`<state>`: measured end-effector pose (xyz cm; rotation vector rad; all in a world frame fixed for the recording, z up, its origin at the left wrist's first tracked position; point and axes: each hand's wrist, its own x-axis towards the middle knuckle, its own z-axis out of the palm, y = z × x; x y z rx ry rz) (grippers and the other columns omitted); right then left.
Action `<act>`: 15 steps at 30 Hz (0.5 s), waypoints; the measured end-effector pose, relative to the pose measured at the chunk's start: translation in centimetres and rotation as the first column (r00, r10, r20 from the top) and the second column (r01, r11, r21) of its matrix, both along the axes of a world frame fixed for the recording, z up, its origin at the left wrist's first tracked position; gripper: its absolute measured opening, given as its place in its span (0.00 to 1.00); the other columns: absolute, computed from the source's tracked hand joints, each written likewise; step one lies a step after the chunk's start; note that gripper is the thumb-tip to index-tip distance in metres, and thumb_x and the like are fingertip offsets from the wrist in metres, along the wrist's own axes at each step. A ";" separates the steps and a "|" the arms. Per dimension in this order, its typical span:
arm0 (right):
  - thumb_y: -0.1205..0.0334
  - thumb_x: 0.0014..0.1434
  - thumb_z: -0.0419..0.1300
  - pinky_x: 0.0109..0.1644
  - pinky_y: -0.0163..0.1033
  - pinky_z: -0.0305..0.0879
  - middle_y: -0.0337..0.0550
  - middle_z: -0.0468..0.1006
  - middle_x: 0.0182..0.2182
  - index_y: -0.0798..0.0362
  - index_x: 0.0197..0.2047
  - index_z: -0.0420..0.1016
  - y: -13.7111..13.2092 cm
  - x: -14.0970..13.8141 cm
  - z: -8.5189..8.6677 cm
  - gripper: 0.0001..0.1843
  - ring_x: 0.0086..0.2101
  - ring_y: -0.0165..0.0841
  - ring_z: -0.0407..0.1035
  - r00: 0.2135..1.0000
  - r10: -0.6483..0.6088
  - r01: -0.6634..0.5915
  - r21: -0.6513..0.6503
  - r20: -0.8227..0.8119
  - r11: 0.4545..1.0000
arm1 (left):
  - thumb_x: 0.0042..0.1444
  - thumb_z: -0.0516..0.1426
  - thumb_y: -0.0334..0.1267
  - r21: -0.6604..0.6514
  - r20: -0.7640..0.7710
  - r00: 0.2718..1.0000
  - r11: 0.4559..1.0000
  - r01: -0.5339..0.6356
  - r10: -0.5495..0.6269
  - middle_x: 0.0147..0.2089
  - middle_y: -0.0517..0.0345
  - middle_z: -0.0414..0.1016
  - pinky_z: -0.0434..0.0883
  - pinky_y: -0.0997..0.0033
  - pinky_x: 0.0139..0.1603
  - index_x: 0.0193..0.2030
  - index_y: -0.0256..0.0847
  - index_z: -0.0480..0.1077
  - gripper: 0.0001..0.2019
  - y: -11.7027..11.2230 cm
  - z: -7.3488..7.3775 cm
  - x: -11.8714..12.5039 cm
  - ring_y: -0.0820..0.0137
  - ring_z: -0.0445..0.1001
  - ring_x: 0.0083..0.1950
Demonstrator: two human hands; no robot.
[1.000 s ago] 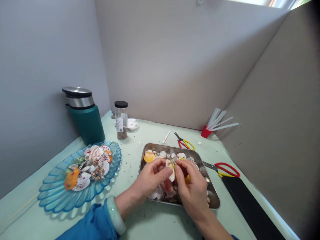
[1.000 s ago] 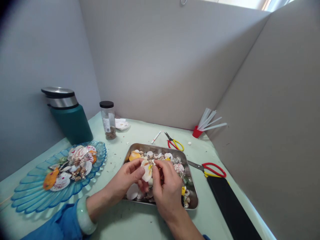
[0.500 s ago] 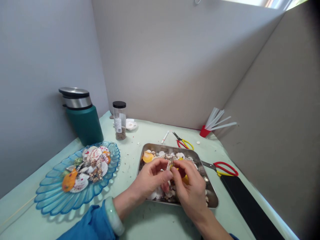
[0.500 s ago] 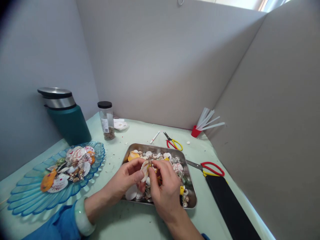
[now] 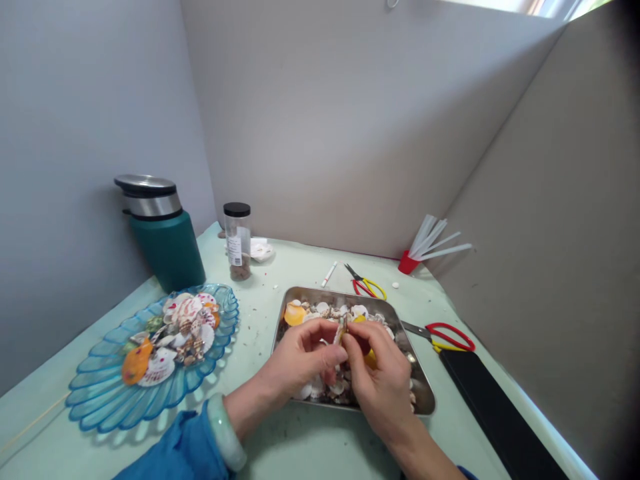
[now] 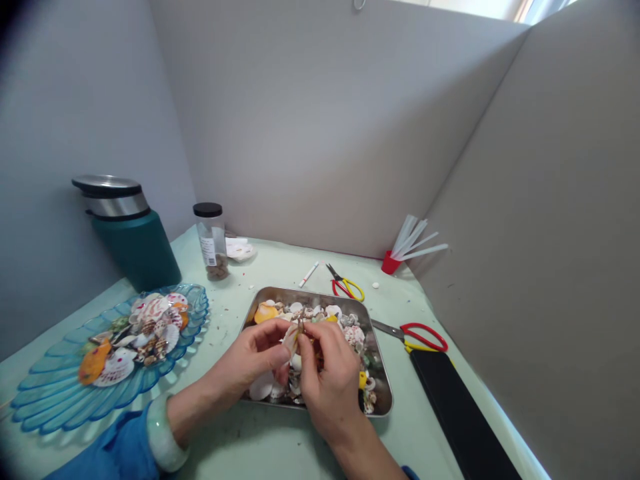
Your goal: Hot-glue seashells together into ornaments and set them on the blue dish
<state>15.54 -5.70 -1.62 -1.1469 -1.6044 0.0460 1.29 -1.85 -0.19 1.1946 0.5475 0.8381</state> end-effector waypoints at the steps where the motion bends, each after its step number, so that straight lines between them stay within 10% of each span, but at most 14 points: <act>1: 0.71 0.59 0.56 0.41 0.40 0.65 0.44 0.73 0.35 0.54 0.41 0.71 0.0 0.0 0.0 0.07 0.37 0.34 0.68 1.000 -0.001 0.001 0.001 0.000 1.000 | 0.46 0.64 0.44 -0.003 -0.002 1.000 1.000 -0.001 0.001 0.31 0.61 0.70 0.65 0.77 0.24 0.39 0.36 0.70 0.17 0.0 0.0 0.0 0.79 0.67 0.20; 15: 0.69 0.60 0.55 0.43 0.41 0.66 0.46 0.74 0.38 0.53 0.45 0.69 0.1 0.2 -0.2 0.09 0.39 0.35 0.69 0.997 -0.053 0.054 -0.005 0.052 0.999 | 0.53 0.58 0.46 0.007 -0.053 0.999 1.000 0.008 -0.008 0.24 0.62 0.69 0.67 0.77 0.24 0.46 0.35 0.68 0.18 -0.1 0.0 0.0 0.76 0.69 0.20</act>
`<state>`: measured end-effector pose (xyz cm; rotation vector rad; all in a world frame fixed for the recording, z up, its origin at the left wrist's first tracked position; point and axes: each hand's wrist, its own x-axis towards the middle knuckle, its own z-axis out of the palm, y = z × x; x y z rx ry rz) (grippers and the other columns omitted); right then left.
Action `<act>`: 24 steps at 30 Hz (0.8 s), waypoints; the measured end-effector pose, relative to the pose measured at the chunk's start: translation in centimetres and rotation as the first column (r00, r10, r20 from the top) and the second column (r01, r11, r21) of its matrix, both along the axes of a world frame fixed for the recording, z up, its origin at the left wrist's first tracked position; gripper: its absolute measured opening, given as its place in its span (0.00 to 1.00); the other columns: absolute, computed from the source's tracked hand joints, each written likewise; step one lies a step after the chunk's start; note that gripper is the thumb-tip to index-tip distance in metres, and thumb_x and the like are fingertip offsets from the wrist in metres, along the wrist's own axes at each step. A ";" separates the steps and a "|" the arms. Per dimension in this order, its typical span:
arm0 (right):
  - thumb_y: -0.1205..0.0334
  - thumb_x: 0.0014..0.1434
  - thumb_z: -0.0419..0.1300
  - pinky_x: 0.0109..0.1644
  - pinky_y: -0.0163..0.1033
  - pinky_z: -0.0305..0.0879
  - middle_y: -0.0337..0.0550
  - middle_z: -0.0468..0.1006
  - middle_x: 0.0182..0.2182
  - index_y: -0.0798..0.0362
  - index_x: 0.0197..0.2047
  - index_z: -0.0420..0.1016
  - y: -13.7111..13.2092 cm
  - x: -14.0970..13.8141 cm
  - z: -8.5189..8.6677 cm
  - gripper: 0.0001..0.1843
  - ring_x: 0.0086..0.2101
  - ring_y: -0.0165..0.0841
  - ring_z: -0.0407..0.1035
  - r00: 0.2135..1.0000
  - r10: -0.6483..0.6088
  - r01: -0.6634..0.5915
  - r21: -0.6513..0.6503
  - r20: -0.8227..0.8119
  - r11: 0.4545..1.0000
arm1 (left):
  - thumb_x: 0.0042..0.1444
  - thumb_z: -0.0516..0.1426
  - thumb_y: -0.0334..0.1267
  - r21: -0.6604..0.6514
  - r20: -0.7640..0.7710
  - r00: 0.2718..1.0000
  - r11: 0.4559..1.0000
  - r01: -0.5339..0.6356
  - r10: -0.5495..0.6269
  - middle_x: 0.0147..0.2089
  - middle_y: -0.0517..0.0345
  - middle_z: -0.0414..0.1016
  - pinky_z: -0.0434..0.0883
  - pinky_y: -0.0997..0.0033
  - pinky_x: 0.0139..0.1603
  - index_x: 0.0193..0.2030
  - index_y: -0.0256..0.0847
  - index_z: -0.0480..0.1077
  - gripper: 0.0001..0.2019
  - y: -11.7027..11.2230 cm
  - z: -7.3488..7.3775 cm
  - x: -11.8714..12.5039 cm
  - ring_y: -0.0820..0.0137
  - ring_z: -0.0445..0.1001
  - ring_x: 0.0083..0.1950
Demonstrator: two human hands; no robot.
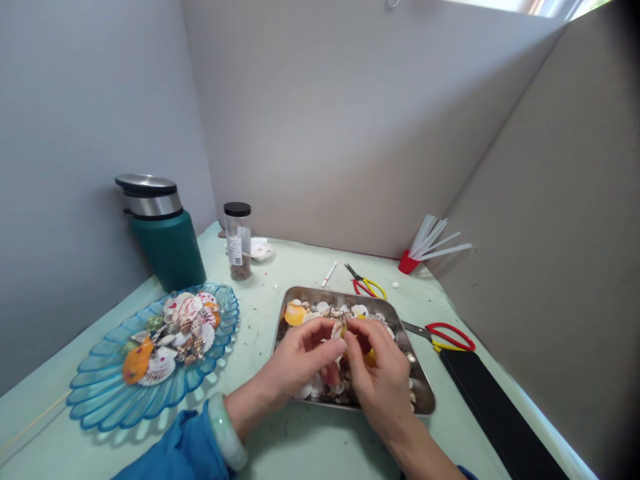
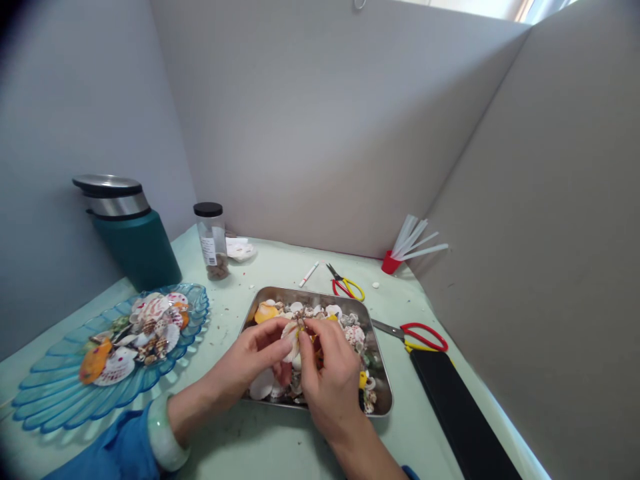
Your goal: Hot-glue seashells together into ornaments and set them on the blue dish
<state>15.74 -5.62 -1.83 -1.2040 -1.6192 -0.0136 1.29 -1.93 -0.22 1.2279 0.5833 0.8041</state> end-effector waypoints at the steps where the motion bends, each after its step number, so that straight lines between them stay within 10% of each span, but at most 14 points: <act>1: 0.69 0.60 0.55 0.43 0.42 0.66 0.46 0.73 0.38 0.53 0.45 0.69 0.0 0.0 0.0 0.09 0.39 0.35 0.69 1.000 -0.004 0.004 0.004 0.003 1.000 | 0.55 0.57 0.46 -0.016 -0.002 1.000 1.000 0.001 -0.001 0.23 0.61 0.70 0.68 0.76 0.25 0.46 0.35 0.68 0.18 0.0 0.0 0.0 0.75 0.70 0.21; 24: 0.64 0.61 0.56 0.31 0.37 0.59 0.40 0.68 0.26 0.53 0.31 0.67 -0.1 -0.2 0.0 0.06 0.26 0.31 0.63 1.000 0.010 -0.008 -0.093 0.025 0.996 | 0.52 0.58 0.50 -0.094 0.006 0.989 0.984 -0.148 0.149 0.24 0.61 0.73 0.70 0.74 0.23 0.35 0.37 0.64 0.16 0.0 -0.1 0.3 0.72 0.73 0.23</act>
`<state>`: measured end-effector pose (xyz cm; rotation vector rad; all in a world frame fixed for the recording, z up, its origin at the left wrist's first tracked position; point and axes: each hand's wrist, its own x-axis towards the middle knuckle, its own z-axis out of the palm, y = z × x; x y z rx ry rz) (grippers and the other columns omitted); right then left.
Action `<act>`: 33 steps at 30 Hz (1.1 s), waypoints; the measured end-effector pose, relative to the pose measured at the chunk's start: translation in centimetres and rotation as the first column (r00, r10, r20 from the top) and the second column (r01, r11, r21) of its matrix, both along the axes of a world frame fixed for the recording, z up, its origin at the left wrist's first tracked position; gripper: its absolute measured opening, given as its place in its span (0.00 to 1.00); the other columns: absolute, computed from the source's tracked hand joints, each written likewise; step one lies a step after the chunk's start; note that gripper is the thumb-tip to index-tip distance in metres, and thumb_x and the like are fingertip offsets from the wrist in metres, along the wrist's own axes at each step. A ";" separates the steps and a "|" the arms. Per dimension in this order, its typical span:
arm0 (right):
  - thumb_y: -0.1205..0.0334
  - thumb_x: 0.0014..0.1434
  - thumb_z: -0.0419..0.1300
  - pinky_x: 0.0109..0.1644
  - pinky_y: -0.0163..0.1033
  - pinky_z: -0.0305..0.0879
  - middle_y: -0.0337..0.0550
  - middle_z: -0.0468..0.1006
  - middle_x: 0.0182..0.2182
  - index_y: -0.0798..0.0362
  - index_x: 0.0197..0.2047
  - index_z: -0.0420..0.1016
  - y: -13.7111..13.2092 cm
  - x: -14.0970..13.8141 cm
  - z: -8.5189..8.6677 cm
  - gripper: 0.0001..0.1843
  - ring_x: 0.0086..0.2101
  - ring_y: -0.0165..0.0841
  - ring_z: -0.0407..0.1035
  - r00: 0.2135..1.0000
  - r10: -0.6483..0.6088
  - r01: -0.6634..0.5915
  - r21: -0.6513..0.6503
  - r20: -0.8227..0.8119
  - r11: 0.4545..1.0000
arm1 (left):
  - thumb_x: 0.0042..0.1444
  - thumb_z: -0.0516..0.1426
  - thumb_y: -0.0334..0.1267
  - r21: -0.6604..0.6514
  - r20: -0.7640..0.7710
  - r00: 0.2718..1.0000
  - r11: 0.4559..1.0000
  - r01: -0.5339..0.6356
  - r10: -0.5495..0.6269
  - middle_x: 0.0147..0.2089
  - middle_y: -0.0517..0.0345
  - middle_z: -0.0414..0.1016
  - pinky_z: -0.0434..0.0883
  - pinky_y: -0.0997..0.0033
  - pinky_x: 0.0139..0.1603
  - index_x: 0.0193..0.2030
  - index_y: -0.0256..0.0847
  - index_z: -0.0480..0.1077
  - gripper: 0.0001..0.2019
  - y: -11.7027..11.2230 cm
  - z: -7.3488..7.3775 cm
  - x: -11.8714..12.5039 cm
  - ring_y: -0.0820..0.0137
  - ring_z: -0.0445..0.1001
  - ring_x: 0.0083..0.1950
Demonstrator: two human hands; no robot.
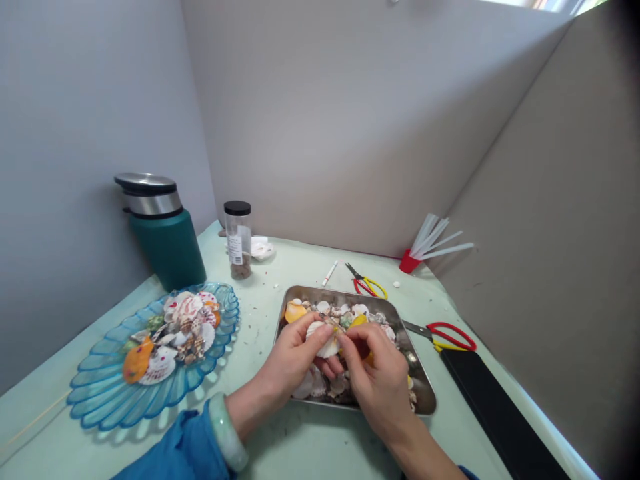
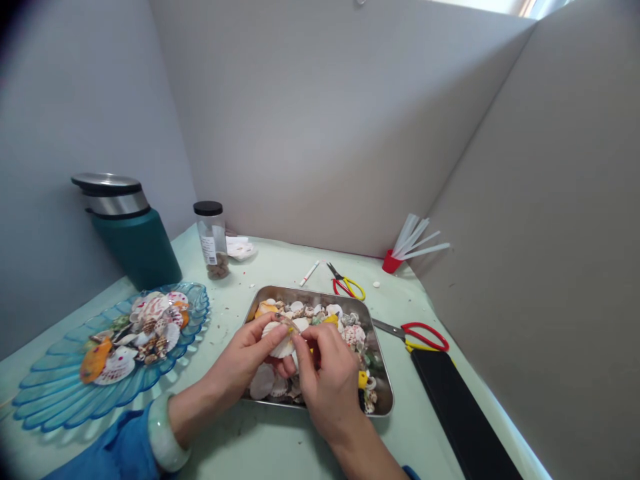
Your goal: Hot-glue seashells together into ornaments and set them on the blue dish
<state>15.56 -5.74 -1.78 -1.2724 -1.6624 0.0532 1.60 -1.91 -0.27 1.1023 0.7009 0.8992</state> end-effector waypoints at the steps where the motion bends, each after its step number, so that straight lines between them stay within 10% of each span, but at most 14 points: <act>1: 0.64 0.61 0.55 0.31 0.37 0.59 0.39 0.68 0.26 0.53 0.31 0.67 0.0 0.0 0.0 0.06 0.26 0.31 0.63 1.000 -0.002 0.002 0.003 -0.003 1.000 | 0.52 0.58 0.49 -0.001 0.001 1.000 1.000 0.006 -0.006 0.25 0.60 0.74 0.71 0.74 0.24 0.34 0.37 0.65 0.16 0.0 0.0 0.0 0.71 0.73 0.23; 33: 0.67 0.62 0.53 0.32 0.37 0.58 0.39 0.67 0.26 0.53 0.31 0.66 0.0 0.0 0.2 0.07 0.27 0.31 0.62 1.000 0.018 -0.018 -0.007 -0.017 1.000 | 0.53 0.58 0.48 0.024 0.010 1.000 1.000 0.017 -0.018 0.24 0.61 0.72 0.71 0.73 0.27 0.35 0.37 0.65 0.15 -0.1 0.0 0.0 0.72 0.72 0.24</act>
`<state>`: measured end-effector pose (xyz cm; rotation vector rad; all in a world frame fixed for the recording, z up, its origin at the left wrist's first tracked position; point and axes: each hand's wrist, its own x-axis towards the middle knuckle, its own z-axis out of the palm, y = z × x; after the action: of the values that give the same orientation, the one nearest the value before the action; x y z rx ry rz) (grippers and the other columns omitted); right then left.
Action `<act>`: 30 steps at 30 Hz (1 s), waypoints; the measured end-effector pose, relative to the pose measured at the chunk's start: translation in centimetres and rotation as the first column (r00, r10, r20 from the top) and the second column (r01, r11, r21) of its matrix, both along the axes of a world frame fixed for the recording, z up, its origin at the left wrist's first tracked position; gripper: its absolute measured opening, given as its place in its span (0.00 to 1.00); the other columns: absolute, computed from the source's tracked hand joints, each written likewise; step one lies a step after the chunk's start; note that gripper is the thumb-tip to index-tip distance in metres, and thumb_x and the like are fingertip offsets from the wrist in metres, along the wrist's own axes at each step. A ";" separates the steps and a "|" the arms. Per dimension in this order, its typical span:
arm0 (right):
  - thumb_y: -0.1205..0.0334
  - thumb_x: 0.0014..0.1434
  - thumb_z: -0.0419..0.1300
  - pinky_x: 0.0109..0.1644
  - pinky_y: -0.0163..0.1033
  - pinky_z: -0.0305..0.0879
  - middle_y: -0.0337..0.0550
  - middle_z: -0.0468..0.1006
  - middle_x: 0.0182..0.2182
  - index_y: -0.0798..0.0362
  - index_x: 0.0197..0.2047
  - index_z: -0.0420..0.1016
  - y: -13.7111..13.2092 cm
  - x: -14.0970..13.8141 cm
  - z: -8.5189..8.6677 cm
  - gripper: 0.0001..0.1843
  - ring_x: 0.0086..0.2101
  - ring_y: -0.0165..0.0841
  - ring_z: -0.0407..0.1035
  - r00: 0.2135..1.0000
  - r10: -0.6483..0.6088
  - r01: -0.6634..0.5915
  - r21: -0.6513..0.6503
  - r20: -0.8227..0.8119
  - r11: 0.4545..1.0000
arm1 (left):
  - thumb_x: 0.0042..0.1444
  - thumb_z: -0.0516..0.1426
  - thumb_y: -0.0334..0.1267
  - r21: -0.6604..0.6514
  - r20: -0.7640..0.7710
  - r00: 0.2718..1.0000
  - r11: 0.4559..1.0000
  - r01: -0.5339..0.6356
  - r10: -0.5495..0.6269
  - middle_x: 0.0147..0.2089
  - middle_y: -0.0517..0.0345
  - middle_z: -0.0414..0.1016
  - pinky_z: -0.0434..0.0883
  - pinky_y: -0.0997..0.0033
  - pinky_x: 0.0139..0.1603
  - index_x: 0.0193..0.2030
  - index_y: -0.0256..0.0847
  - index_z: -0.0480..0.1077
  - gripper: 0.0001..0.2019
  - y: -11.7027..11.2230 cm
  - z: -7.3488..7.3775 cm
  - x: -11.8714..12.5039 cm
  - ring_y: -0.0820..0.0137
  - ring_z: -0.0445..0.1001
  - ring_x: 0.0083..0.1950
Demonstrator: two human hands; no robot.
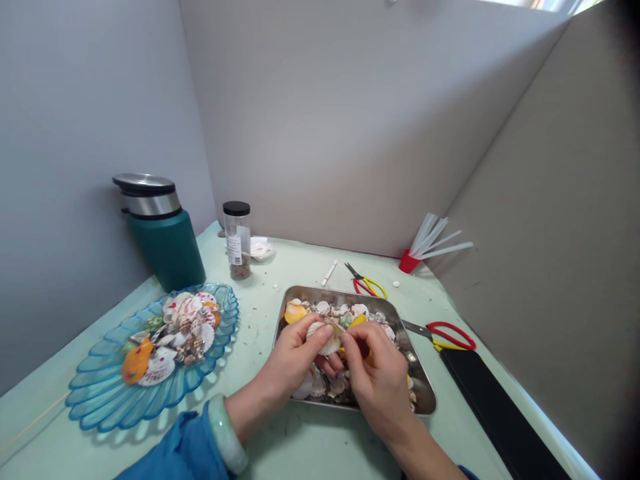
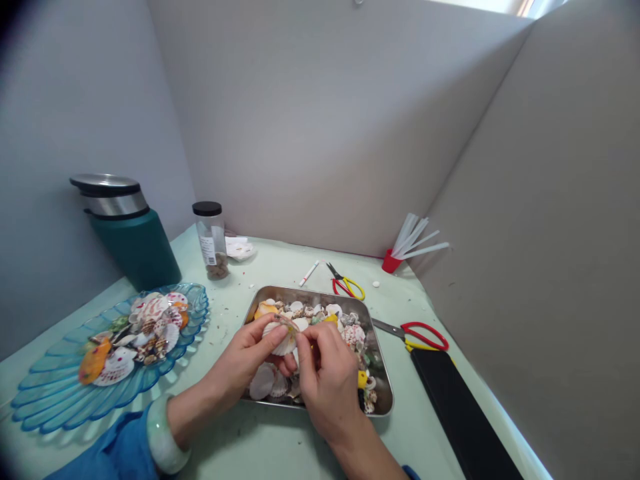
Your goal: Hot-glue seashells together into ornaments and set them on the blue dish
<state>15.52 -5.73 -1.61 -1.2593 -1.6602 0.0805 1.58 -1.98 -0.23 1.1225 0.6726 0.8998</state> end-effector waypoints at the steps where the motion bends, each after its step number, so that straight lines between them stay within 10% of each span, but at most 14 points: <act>1: 0.67 0.62 0.53 0.32 0.37 0.58 0.39 0.67 0.26 0.53 0.30 0.65 0.0 0.0 0.0 0.07 0.27 0.31 0.62 1.000 0.000 0.000 0.000 -0.002 1.000 | 0.54 0.57 0.48 0.000 -0.006 1.000 1.000 0.002 -0.002 0.23 0.61 0.72 0.71 0.73 0.27 0.35 0.37 0.65 0.14 0.0 0.0 0.0 0.72 0.72 0.24; 30: 0.64 0.63 0.50 0.31 0.35 0.56 0.37 0.66 0.24 0.52 0.28 0.62 -0.4 0.1 0.4 0.11 0.26 0.30 0.62 0.999 0.042 -0.045 -0.073 -0.033 0.996 | 0.56 0.56 0.48 0.036 -0.022 1.000 0.999 0.018 -0.017 0.18 0.62 0.72 0.69 0.75 0.25 0.40 0.36 0.66 0.15 -0.2 0.0 0.0 0.74 0.70 0.20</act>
<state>15.66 -6.10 -1.17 -1.2711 -1.6710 0.1892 1.56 -2.17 -0.27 1.1702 0.6654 0.8893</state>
